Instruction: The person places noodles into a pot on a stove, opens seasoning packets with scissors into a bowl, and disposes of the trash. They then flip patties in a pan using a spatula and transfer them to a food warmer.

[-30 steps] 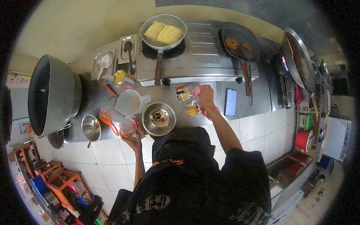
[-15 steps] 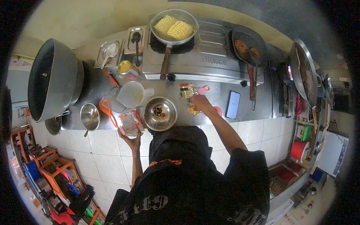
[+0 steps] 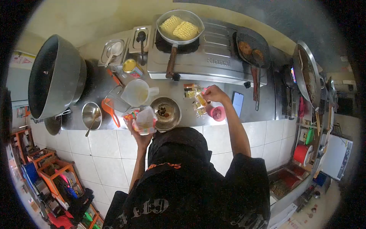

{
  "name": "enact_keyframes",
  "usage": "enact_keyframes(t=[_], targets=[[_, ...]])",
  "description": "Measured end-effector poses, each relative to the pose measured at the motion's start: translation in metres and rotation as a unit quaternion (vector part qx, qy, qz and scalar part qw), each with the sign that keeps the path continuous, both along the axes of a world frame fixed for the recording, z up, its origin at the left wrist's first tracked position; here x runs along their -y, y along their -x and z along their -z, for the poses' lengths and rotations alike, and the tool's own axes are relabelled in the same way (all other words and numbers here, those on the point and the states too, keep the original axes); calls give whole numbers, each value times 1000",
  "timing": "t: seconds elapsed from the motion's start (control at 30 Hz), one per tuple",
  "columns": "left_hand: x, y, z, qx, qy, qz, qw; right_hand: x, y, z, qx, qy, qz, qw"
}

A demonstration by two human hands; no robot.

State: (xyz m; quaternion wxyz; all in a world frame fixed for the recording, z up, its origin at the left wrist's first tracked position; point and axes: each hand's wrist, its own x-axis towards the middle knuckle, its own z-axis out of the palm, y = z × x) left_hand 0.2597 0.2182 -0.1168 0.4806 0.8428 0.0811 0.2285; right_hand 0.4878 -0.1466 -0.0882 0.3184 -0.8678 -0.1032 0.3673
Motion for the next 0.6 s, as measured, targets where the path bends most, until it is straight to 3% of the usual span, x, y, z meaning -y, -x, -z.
enact_keyframes(t=[0.03,0.07,0.13,0.23,0.3,0.37,0.4,0.47,0.5,0.53,0.6], targets=[[10,-14,-30,8,-59,1,998,-4,4,-17,-8,-40,58,997],[15,-18,-27,10,-60,0,998,-9,9,-33,-5,-42,57,997],[22,-26,-19,-13,-18,48,999,-34,27,-80,47,-152,175,972],[32,-38,-25,2,-26,68,997,-85,58,-165,27,-233,278,932],[39,-44,-30,6,-7,84,996,-110,74,-159,63,-376,300,874],[42,-47,-26,22,-14,87,996,-149,95,-160,97,-447,370,809],[42,-49,-24,35,-21,84,996,-163,105,-156,55,-452,363,813],[41,-49,-32,29,-17,75,997,-181,121,-138,105,-447,341,820],[39,-48,-37,19,-13,59,998,-188,128,-138,279,-321,275,862],[37,-47,-42,21,-13,61,998,-191,131,-139,438,-177,194,860],[33,-44,-48,28,32,23,999,-190,132,-139,438,-186,179,861]])
